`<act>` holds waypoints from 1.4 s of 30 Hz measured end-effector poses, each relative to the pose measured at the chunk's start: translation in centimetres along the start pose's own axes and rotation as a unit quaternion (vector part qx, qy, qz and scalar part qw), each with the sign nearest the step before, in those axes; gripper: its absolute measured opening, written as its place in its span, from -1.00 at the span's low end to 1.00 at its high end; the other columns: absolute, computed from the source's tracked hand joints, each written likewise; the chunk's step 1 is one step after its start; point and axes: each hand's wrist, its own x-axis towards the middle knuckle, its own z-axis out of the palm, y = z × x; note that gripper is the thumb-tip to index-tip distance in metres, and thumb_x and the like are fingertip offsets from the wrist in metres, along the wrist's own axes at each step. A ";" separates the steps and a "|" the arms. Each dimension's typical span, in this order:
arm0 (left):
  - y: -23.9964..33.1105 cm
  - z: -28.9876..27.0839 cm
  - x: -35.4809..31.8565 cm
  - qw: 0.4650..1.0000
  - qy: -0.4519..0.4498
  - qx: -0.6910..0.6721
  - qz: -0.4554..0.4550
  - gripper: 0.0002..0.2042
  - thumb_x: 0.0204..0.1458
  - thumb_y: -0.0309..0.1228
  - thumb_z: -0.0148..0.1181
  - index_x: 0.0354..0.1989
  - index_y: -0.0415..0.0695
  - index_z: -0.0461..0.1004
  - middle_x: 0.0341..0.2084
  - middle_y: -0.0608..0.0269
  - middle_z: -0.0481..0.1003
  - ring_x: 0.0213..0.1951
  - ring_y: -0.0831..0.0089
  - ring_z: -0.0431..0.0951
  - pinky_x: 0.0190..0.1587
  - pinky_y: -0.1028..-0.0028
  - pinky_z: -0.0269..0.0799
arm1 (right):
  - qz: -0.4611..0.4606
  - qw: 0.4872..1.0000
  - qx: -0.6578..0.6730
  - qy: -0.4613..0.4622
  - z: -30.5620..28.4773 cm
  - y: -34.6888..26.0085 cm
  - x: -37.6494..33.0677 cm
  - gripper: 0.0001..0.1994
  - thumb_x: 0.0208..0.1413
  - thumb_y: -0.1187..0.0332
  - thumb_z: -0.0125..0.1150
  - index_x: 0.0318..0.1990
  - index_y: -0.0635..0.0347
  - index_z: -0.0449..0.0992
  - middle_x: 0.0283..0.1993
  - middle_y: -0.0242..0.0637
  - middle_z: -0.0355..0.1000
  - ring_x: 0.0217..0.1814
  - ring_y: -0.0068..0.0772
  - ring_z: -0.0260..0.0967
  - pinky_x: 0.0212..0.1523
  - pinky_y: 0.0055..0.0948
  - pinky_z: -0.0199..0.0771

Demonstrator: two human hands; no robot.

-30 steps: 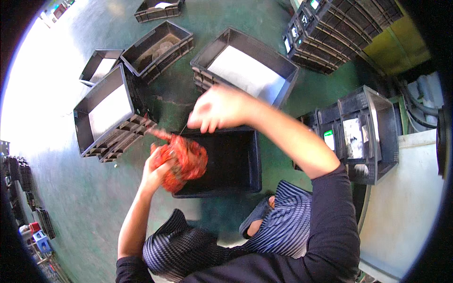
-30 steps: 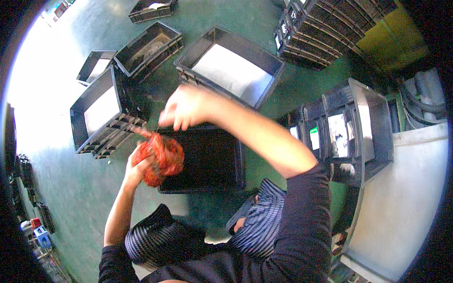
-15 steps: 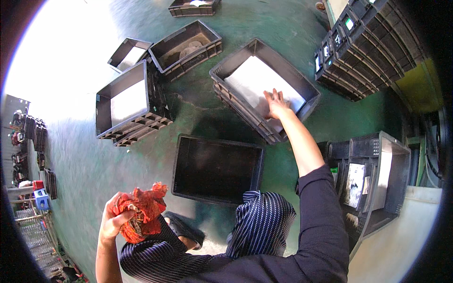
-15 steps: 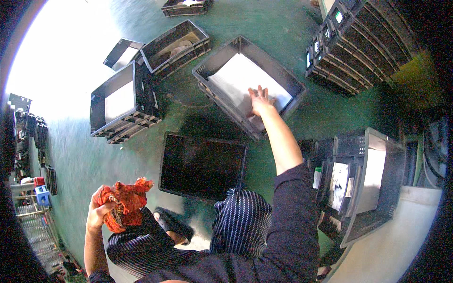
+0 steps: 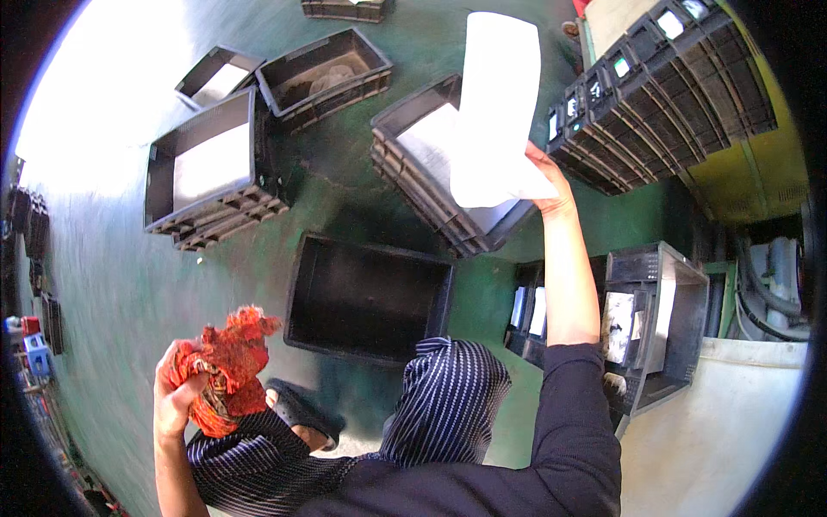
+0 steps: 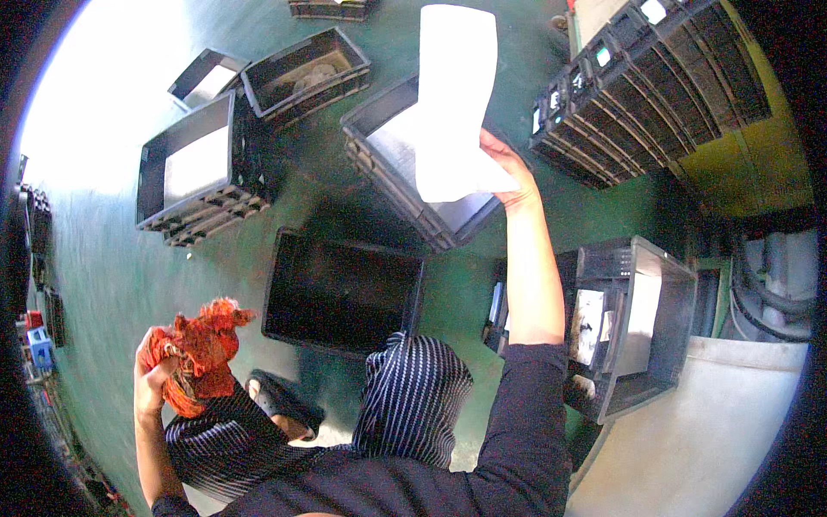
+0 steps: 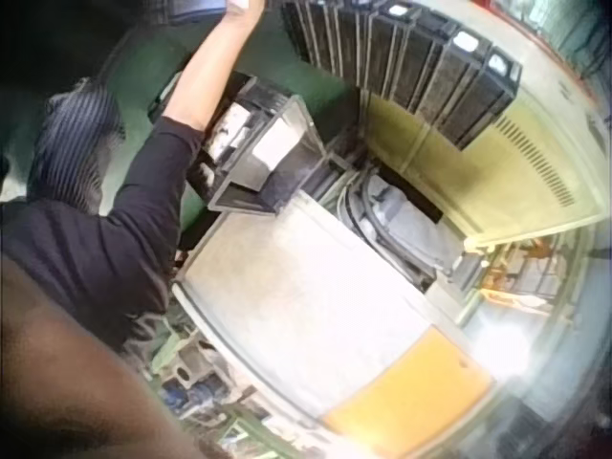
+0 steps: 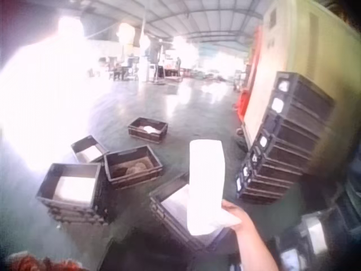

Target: The person cleans black plastic crates using a red cloth. The person wipes the inside and outside of several crates and places white paper liners inside them before stacking them.

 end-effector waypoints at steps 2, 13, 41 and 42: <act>-0.4 -0.5 0.1 1.000 0.006 0.016 0.009 -0.69 -0.23 -0.54 0.08 -0.20 -0.24 0.37 -0.36 0.40 0.43 -0.28 0.64 0.38 -0.14 0.61 0.27 | 0.072 0.994 -0.033 -0.072 2.4 2.1 -0.9 -0.48 -0.07 0.42 0.21 0.12 0.31 0.30 0.05 -0.20 0.39 0.04 -0.38 0.37 0.06 -0.39 0.37; -4.6 -4.8 -1.0 0.999 0.037 0.032 -0.001 -0.66 -0.22 -0.48 0.09 -0.17 -0.22 0.36 -0.34 0.40 0.39 -0.24 0.62 0.35 -0.11 0.61 0.24 | 0.470 0.861 -0.051 -0.189 4.3 22.7 -5.3 -0.50 -0.05 0.45 0.25 0.11 0.29 0.34 0.02 -0.25 0.41 0.03 -0.44 0.37 0.07 -0.43 0.35; -7.1 -6.3 -2.7 0.988 0.145 0.054 0.000 -0.53 -0.15 -0.44 0.12 0.02 -0.25 0.30 -0.11 0.25 0.40 -0.03 0.48 0.37 0.10 0.47 0.20 | 0.193 0.538 -0.776 -0.267 7.8 33.7 -8.3 0.08 -0.43 0.05 0.50 0.34 -0.35 -0.07 0.45 -0.23 -0.66 0.44 0.06 -0.88 0.11 0.62 -0.43; -7.1 -6.4 -2.6 0.989 0.139 0.058 0.002 -0.53 -0.15 -0.43 0.12 0.02 -0.25 0.30 -0.11 0.25 0.40 -0.03 0.48 0.37 0.10 0.47 0.19 | 0.184 0.553 -0.777 -0.237 7.6 33.3 -8.4 0.03 -0.39 0.08 0.48 0.32 -0.28 -0.02 0.44 -0.19 -0.57 0.45 0.06 -0.76 0.15 0.54 -0.35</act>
